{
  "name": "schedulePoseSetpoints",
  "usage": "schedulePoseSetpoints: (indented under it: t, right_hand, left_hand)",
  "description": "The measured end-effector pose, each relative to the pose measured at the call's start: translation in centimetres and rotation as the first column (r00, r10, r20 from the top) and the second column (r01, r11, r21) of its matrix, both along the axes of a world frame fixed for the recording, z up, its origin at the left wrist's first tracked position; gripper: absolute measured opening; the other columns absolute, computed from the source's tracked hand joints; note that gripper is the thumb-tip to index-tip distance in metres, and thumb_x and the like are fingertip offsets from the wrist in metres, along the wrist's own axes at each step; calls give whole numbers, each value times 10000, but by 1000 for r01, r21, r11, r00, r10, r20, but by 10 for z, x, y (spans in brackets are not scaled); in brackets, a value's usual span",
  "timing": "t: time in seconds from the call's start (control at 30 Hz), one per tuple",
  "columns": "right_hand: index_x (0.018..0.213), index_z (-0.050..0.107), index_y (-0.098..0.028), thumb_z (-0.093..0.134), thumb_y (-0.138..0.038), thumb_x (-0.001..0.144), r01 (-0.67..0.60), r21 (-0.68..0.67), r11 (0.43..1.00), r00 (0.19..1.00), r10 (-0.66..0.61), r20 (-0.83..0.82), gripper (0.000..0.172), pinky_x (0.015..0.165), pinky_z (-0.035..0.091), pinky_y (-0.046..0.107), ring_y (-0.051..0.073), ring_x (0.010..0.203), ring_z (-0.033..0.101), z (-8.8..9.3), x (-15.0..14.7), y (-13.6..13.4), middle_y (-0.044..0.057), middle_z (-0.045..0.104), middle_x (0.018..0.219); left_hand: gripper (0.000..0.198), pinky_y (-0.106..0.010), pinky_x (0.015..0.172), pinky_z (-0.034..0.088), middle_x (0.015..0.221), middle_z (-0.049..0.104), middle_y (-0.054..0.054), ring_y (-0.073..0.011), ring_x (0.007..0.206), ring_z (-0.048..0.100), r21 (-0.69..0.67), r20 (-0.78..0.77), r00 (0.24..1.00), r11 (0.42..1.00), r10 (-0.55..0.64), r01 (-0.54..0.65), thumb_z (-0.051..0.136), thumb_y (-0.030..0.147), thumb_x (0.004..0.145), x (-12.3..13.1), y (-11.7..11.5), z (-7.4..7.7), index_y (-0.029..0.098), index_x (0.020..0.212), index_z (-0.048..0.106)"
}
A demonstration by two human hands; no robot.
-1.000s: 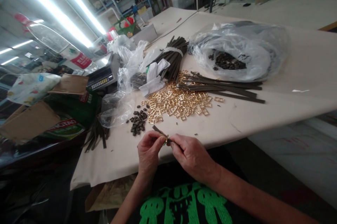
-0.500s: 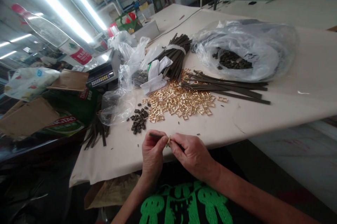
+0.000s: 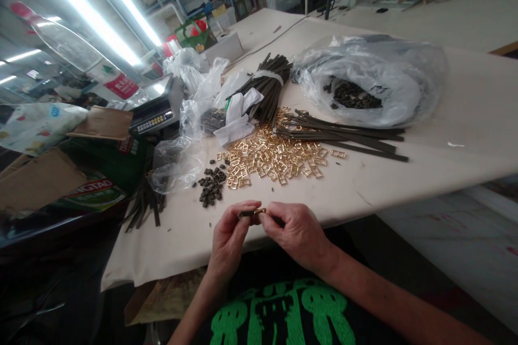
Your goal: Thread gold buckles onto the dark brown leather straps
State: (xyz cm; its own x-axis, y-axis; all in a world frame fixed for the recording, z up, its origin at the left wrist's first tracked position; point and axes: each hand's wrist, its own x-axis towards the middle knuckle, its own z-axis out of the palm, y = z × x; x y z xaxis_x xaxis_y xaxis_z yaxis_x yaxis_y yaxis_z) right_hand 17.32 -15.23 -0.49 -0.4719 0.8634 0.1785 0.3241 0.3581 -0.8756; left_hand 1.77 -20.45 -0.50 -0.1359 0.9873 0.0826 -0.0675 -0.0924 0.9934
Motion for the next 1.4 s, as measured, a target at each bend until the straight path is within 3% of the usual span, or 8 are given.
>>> schedulePoseSetpoints:
  t: [0.23, 0.5, 0.7, 0.87, 1.07, 1.23, 1.33, 1.4]
  right_hand:
    - [589, 501, -189, 488, -284, 917, -99, -48, 994, 995, 100, 2, 341, 502, 303, 221, 92, 506, 426, 10, 10, -9, -54, 452, 535]
    - [639, 528, -183, 465, -328, 950, -251, -128, 959, 968, 251, -16, 349, 518, 307, 215, 91, 533, 436, 12, 12, -14, -49, 495, 579]
    - [606, 444, -188, 456, -355, 938, -340, -176, 924, 914, 369, 170, 372, 510, 276, 233, 101, 530, 427, 28, 17, -11, -38, 471, 564]
    - [683, 560, -188, 512, -316, 933, -463, -100, 881, 789, 461, 406, 286, 531, 278, 247, 118, 555, 506, 51, 20, 4, -15, 589, 610]
    - [668, 595, -197, 564, -246, 925, -568, 146, 810, 685, 367, 629, 263, 524, 252, 272, 130, 537, 532, 65, 9, 28, -6, 627, 605]
    - [644, 610, -196, 652, -70, 813, -711, 345, 613, 580, 235, 780, 215, 505, 217, 305, 150, 531, 533, 71, -15, 52, 5, 624, 598]
    - [647, 617, -189, 654, -65, 828, -764, 418, 493, 571, 214, 792, 223, 550, 301, 303, 168, 599, 560, 73, -30, 65, 18, 631, 643]
    - [719, 650, -181, 624, -88, 872, -734, 488, 472, 637, 231, 735, 181, 631, 378, 306, 185, 696, 592, 71, -34, 69, 37, 661, 738]
  left_hand:
    - [132, -333, 848, 542, 1144, 691, -105, -213, 975, 666, -168, 284, 913, 922, -294, 349, 692, 262, 858, -21, -5, 7, 188, 967, 690]
    - [234, -214, 684, 497, 956, 673, -49, -109, 733, 623, -182, 483, 831, 897, -275, 403, 819, 264, 730, -18, -6, 1, 157, 884, 678]
    - [302, -182, 613, 476, 743, 678, -27, -86, 616, 600, -262, 496, 804, 826, -328, 499, 870, 237, 656, -24, -5, 4, 130, 877, 694]
    - [266, -197, 545, 466, 654, 671, -26, -104, 558, 595, -274, 464, 852, 876, -241, 398, 849, 302, 680, -25, -14, -6, 127, 794, 685]
    - [251, -206, 581, 456, 693, 654, -9, -106, 601, 582, -269, 226, 965, 944, -133, 193, 762, 334, 784, -24, -22, -5, 160, 958, 714]
    - [243, -212, 560, 429, 635, 603, -4, -102, 570, 528, -227, 4, 998, 972, -67, 67, 652, 374, 870, -23, -16, -11, 144, 797, 676]
    - [250, -214, 555, 439, 645, 601, 3, -96, 543, 540, -234, 108, 994, 972, -8, 33, 638, 389, 876, -20, -10, -18, 148, 812, 647]
    - [245, -209, 546, 446, 672, 614, 2, -88, 530, 548, -246, 239, 969, 969, 65, -5, 642, 384, 869, -17, -7, -22, 149, 802, 633]
